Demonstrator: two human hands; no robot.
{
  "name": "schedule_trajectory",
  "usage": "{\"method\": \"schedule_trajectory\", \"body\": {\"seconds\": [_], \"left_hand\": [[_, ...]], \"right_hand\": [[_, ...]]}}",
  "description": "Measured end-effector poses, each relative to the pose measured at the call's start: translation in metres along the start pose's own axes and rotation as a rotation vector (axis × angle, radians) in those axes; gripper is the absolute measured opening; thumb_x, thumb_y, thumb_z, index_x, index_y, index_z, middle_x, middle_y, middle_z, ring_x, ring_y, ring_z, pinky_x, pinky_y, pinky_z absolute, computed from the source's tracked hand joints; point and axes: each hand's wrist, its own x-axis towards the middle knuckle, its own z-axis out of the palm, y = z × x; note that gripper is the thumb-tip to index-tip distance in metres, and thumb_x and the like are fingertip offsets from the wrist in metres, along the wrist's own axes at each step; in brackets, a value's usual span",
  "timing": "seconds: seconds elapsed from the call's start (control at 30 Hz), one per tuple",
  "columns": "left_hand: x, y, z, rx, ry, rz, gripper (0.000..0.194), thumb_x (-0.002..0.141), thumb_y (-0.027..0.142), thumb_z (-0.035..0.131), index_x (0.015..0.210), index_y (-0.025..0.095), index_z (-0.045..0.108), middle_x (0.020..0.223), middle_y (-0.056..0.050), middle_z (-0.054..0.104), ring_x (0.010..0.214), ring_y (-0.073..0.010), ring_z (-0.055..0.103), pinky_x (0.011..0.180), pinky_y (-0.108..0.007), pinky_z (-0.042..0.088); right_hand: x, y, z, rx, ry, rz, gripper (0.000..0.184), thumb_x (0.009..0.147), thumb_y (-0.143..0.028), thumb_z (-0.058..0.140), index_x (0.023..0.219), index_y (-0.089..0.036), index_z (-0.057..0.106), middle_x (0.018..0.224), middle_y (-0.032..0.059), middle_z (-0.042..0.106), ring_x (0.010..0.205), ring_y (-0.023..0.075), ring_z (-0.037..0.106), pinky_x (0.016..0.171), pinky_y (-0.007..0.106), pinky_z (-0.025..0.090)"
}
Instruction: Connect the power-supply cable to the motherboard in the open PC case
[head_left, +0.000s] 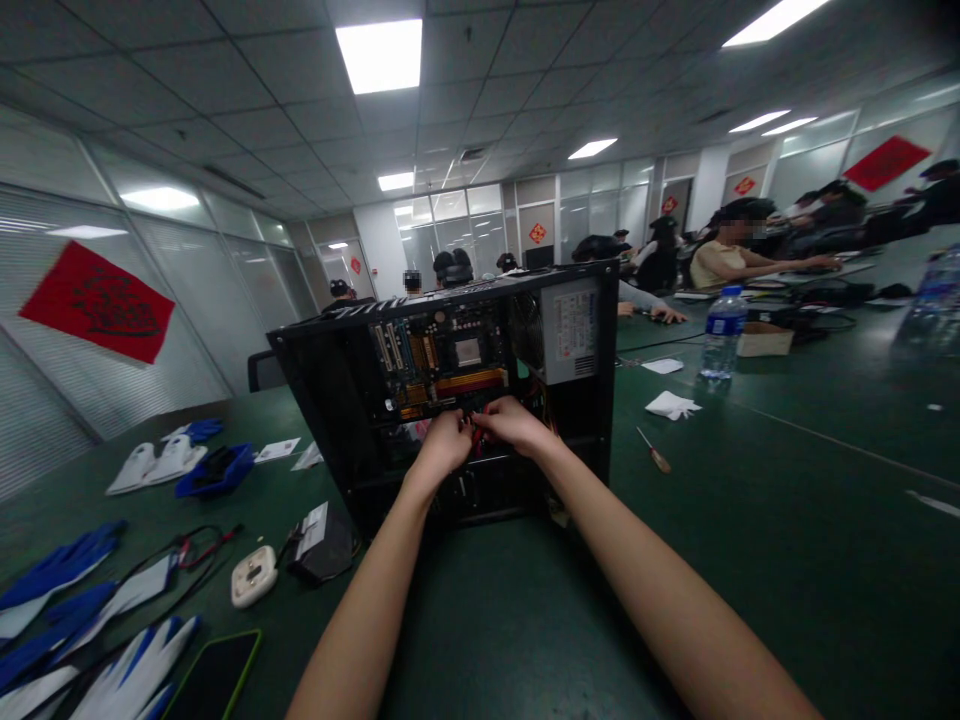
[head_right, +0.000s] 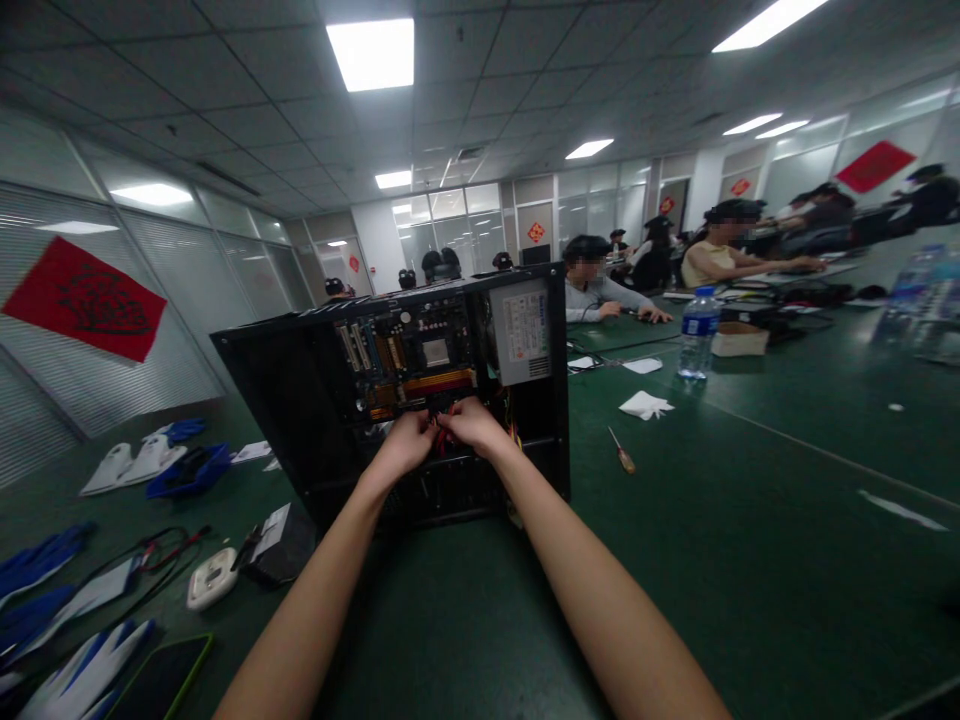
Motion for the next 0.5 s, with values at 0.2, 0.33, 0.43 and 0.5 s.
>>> {"method": "schedule_trajectory", "body": {"seconds": [0.2, 0.33, 0.43, 0.5], "left_hand": [[0.004, -0.003, 0.002, -0.012, -0.003, -0.014, 0.021, 0.089, 0.013, 0.053, 0.093, 0.011, 0.073, 0.088, -0.010, 0.075, 0.080, -0.0195, 0.065, 0.066, -0.024, 0.041], [0.001, 0.002, 0.000, -0.011, -0.010, -0.018, 0.023, 0.090, 0.015, 0.051, 0.085, 0.012, 0.073, 0.079, -0.008, 0.073, 0.072, -0.0179, 0.062, 0.061, -0.024, 0.036], [-0.003, 0.006, 0.000, 0.039, -0.004, -0.017, 0.028, 0.092, 0.019, 0.050, 0.077, 0.013, 0.073, 0.072, -0.008, 0.071, 0.067, -0.0172, 0.059, 0.059, -0.025, 0.032], [-0.004, 0.009, 0.000, 0.062, 0.005, -0.013, 0.029, 0.092, 0.020, 0.049, 0.077, 0.014, 0.073, 0.072, -0.008, 0.072, 0.066, -0.0174, 0.059, 0.059, -0.026, 0.032]], "right_hand": [[0.000, 0.000, 0.001, -0.007, 0.020, 0.035, 0.039, 0.090, -0.010, 0.061, 0.051, -0.015, 0.057, 0.039, -0.0024, 0.051, 0.038, 0.0088, 0.044, 0.042, 0.021, 0.028], [-0.002, -0.005, 0.002, 0.029, 0.034, 0.093, 0.040, 0.095, -0.012, 0.056, 0.055, -0.015, 0.056, 0.039, -0.0017, 0.051, 0.037, 0.0095, 0.046, 0.041, 0.021, 0.033], [-0.001, -0.007, 0.002, 0.071, 0.040, 0.147, 0.038, 0.097, -0.012, 0.053, 0.059, -0.016, 0.053, 0.039, -0.0026, 0.050, 0.036, 0.0086, 0.046, 0.039, 0.019, 0.035], [0.000, -0.008, 0.002, 0.099, 0.032, 0.193, 0.035, 0.098, -0.011, 0.051, 0.064, -0.016, 0.052, 0.041, -0.0029, 0.051, 0.036, 0.0083, 0.046, 0.038, 0.018, 0.037]]}}
